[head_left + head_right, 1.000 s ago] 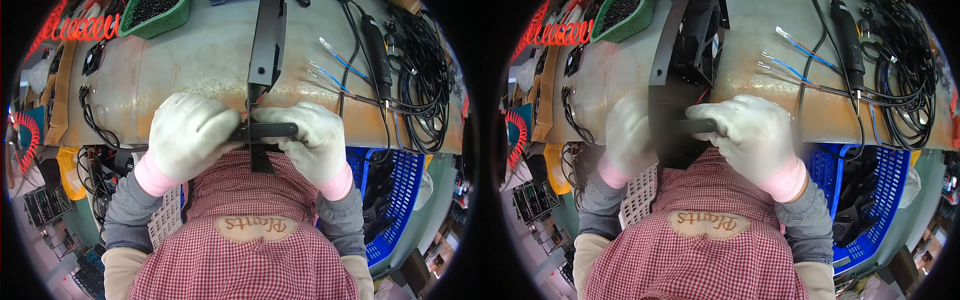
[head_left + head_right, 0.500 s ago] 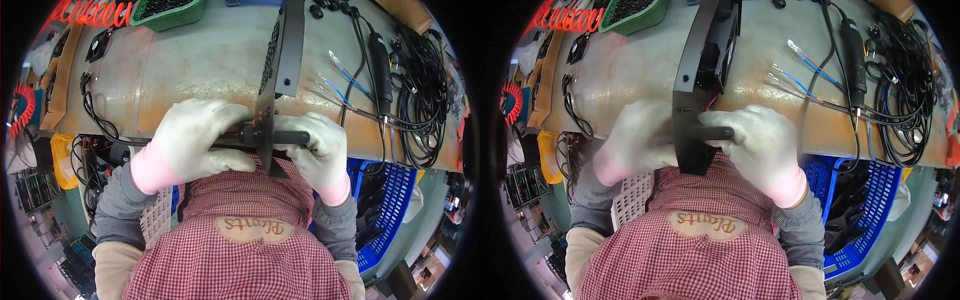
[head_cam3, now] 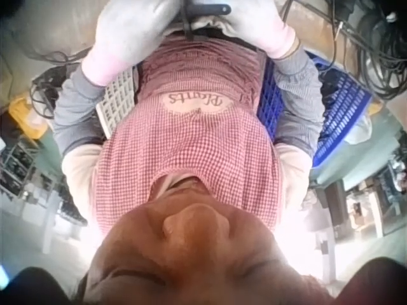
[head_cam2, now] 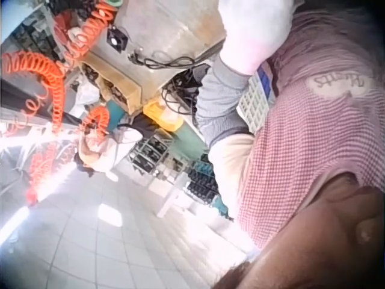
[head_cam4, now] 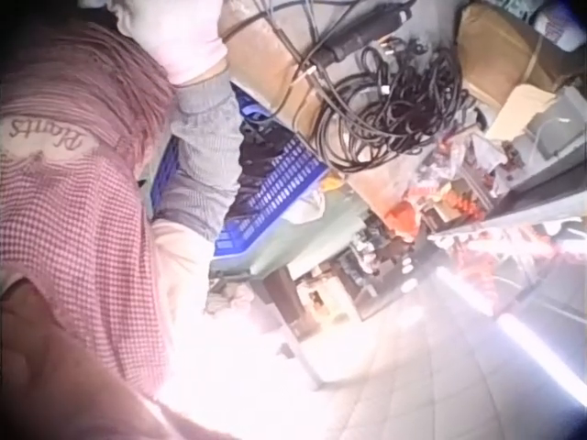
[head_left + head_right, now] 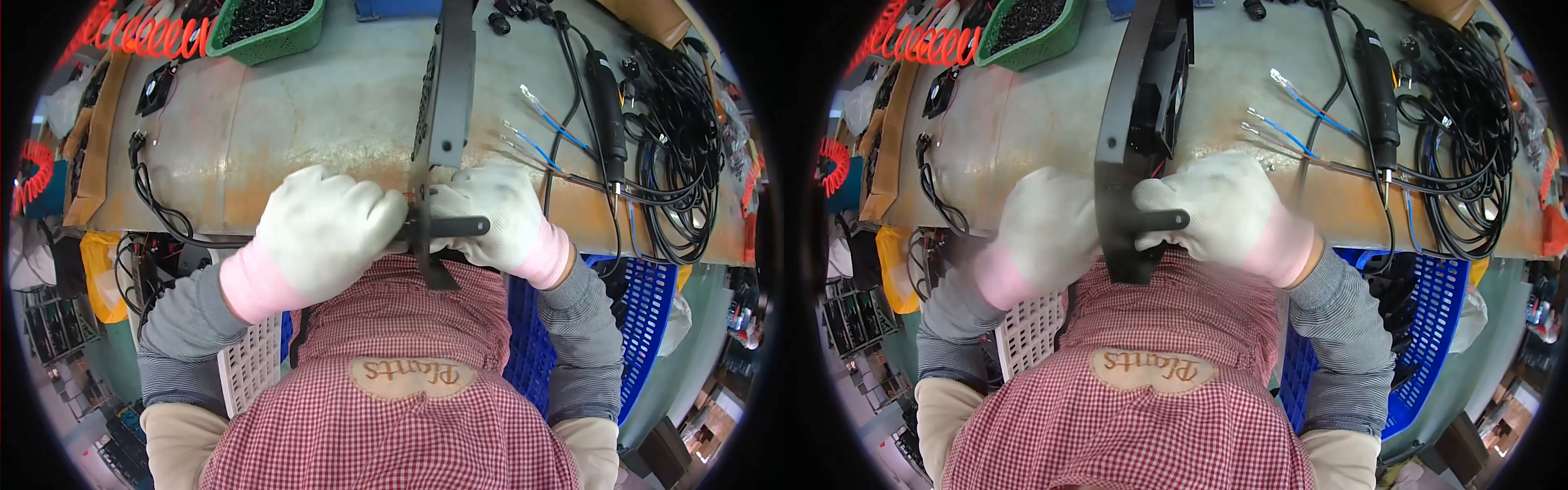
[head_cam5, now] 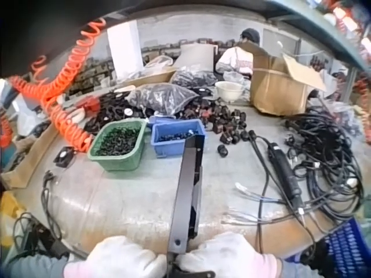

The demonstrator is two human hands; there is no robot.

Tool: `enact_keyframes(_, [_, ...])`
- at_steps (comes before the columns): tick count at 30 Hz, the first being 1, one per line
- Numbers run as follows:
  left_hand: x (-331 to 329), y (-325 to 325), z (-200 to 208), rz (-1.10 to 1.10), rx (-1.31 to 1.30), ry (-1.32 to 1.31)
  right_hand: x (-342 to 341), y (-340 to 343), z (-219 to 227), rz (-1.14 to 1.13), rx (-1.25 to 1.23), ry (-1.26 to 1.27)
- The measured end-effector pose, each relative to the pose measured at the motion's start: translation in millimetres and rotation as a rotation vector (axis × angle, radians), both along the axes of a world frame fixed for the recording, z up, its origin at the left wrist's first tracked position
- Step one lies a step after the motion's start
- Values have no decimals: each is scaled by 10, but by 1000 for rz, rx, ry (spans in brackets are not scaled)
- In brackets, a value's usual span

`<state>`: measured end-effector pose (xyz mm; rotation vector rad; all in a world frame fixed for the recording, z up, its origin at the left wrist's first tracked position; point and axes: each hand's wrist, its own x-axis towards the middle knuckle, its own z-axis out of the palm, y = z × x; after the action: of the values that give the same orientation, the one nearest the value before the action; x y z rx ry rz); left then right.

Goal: The person assembles a cooling fan, a power switch, and a power cable into an electronics housing unit, securing the components with screws using an electric screwdriver.

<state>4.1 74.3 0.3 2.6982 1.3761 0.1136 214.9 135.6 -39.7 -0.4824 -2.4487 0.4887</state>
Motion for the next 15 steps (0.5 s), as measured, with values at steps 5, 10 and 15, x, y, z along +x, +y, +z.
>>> enact_keyframes(5, [-79, -27, -31, -11, -62, -241, -23, -51, 14, -26, -62, 6])
enact_keyframes(10, [-253, 348, 78, 13, -1129, -502, -4, -79, 45, -33, -164, -66])
enact_keyframes(15, [-164, 244, 47, 132, -1143, -534, 25, -181, -9, -26, -536, -23])
